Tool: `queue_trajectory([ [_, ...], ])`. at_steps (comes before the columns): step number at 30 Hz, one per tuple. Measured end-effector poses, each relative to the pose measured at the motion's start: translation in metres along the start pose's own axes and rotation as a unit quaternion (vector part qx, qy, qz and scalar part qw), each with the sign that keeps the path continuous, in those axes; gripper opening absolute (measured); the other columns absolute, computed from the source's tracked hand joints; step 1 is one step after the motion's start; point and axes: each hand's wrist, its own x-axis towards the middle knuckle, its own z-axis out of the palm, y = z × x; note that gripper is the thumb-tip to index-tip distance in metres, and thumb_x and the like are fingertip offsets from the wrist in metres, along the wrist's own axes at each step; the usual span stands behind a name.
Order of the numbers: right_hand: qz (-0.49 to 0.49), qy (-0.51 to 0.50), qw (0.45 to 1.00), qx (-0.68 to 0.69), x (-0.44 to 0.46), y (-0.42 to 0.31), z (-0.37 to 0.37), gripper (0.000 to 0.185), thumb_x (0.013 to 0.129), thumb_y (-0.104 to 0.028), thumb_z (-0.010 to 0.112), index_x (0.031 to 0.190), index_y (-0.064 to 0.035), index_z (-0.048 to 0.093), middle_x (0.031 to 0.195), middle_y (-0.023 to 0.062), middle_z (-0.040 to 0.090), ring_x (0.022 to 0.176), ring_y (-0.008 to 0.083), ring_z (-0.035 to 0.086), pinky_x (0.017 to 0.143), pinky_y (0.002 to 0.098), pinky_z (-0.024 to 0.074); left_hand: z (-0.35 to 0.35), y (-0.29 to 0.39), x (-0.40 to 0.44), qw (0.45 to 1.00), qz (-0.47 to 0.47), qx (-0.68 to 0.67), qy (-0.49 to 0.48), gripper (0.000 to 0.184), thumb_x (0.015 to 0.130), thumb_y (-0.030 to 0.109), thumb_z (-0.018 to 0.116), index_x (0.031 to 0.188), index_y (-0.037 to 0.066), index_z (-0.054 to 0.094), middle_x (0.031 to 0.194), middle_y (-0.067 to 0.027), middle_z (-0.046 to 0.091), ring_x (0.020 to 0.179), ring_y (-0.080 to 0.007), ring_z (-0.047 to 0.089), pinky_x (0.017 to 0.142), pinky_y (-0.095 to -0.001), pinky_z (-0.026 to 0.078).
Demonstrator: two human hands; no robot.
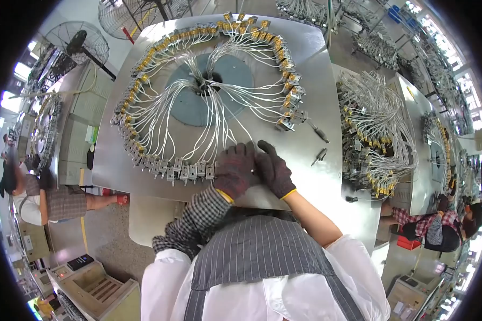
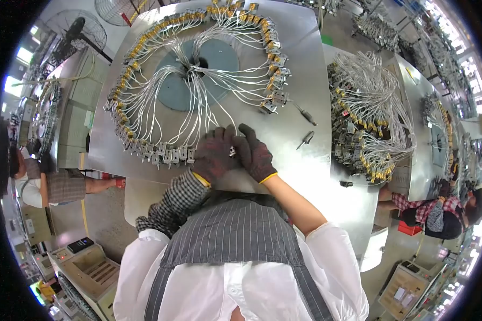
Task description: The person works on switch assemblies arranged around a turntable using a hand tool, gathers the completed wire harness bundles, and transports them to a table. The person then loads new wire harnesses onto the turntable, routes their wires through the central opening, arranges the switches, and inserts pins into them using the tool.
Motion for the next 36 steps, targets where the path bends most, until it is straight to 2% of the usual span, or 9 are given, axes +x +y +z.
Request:
queue_trajectory([
  [3, -0.108, -0.096, 0.961, -0.237, 0.004, 0.012, -0.027, 0.061, 0.091, -0.052, 0.049, 0.133, -0.0090, 0.043, 0.103, 0.0197, 0.067, 0.089, 0.0392, 0.065, 0.076, 0.0455, 0.0507, 0.024, 0.012, 0.010, 0.998, -0.025, 0.055, 0.025, 0.063, 0.077, 0.046, 0.063, 0.125, 0.008, 0.049, 0.113, -0.0127, 0.054, 0.105, -0.0287, 0.055, 0.087, -0.0432, 0.046],
  [4, 0.047, -0.195, 0.933, -0.300, 0.013, -0.060, -0.046, 0.065, 0.088, -0.053, 0.053, 0.135, -0.0093, 0.043, 0.105, 0.0185, 0.067, 0.093, 0.0360, 0.066, 0.076, 0.0437, 0.0514, 0.026, 0.010, 0.014, 0.999, 0.001, 0.030, 0.039, 0.062, 0.076, 0.045, 0.065, 0.124, 0.008, 0.050, 0.110, -0.0135, 0.056, 0.102, -0.0301, 0.057, 0.085, -0.0442, 0.047],
  [9, -0.195, 0.153, 0.930, -0.272, 0.054, -0.030, -0.073, 0.058, 0.080, -0.034, 0.073, 0.130, -0.0107, 0.053, 0.091, 0.0100, 0.068, 0.083, 0.0266, 0.066, 0.074, 0.0383, 0.0520, 0.004, -0.009, 0.007, 0.993, -0.001, -0.109, 0.052, 0.061, 0.076, 0.046, 0.069, 0.120, 0.007, 0.051, 0.099, -0.0186, 0.065, 0.093, -0.0366, 0.062, 0.079, -0.0464, 0.050],
  [11, -0.081, 0.101, 0.981, -0.148, 0.051, -0.038, -0.084, 0.056, 0.079, -0.025, 0.074, 0.128, -0.0103, 0.054, 0.097, 0.0093, 0.066, 0.085, 0.0271, 0.064, 0.073, 0.0390, 0.0514, -0.001, -0.008, 0.001, 0.993, -0.017, -0.114, 0.030, 0.064, 0.076, 0.048, 0.069, 0.121, 0.007, 0.050, 0.102, -0.0191, 0.065, 0.097, -0.0373, 0.061, 0.083, -0.0460, 0.050],
  [15, -0.313, 0.286, 0.804, -0.417, 0.072, -0.045, -0.104, 0.052, 0.077, -0.033, 0.074, 0.123, -0.0151, 0.058, 0.100, 0.0097, 0.063, 0.089, 0.0297, 0.061, 0.072, 0.0420, 0.0491, 0.003, -0.010, 0.001, 0.996, -0.026, -0.088, 0.019, 0.071, 0.074, 0.053, 0.069, 0.121, 0.004, 0.051, 0.110, -0.0194, 0.062, 0.100, -0.0377, 0.060, 0.086, -0.0464, 0.049],
  [18, -0.152, 0.119, 0.881, -0.433, 0.089, -0.025, -0.113, 0.051, 0.076, -0.036, 0.071, 0.121, -0.0173, 0.058, 0.103, 0.0096, 0.062, 0.093, 0.0297, 0.060, 0.075, 0.0458, 0.0481, 0.003, -0.010, -0.005, 0.998, -0.015, -0.064, 0.018, 0.075, 0.072, 0.057, 0.069, 0.120, 0.001, 0.051, 0.115, -0.0204, 0.059, 0.102, -0.0380, 0.059, 0.088, -0.0467, 0.048],
  [23, -0.184, -0.107, 0.854, -0.475, 0.064, -0.043, -0.070, 0.056, 0.075, -0.048, 0.071, 0.119, -0.0162, 0.060, 0.112, 0.0102, 0.063, 0.099, 0.0325, 0.061, 0.085, 0.0459, 0.0493, 0.002, -0.014, -0.002, 0.998, -0.017, -0.066, 0.001, 0.077, 0.071, 0.060, 0.068, 0.116, -0.001, 0.053, 0.115, -0.0212, 0.059, 0.103, -0.0380, 0.059, 0.089, -0.0460, 0.048],
  [28, -0.338, 0.143, 0.819, -0.440, 0.199, -0.036, -0.114, 0.052, 0.085, -0.050, 0.061, 0.122, -0.0144, 0.059, 0.124, 0.0125, 0.059, 0.114, 0.0341, 0.055, 0.097, 0.0470, 0.0420, -0.013, -0.011, -0.007, 0.998, -0.005, -0.056, -0.009, 0.069, 0.075, 0.058, 0.067, 0.110, -0.001, 0.056, 0.106, -0.0204, 0.061, 0.100, -0.0360, 0.059, 0.088, -0.0449, 0.047],
  [36, -0.201, -0.016, 0.794, -0.573, 0.176, -0.025, -0.117, 0.051, 0.084, -0.057, 0.055, 0.108, -0.0122, 0.064, 0.112, 0.0127, 0.063, 0.108, 0.0322, 0.056, 0.090, 0.0456, 0.0422, -0.010, -0.049, -0.037, 0.997, 0.040, -0.068, 0.017, 0.062, 0.074, 0.052, 0.071, 0.109, 0.003, 0.055, 0.103, -0.0183, 0.061, 0.096, -0.0359, 0.060, 0.082, -0.0461, 0.049],
])
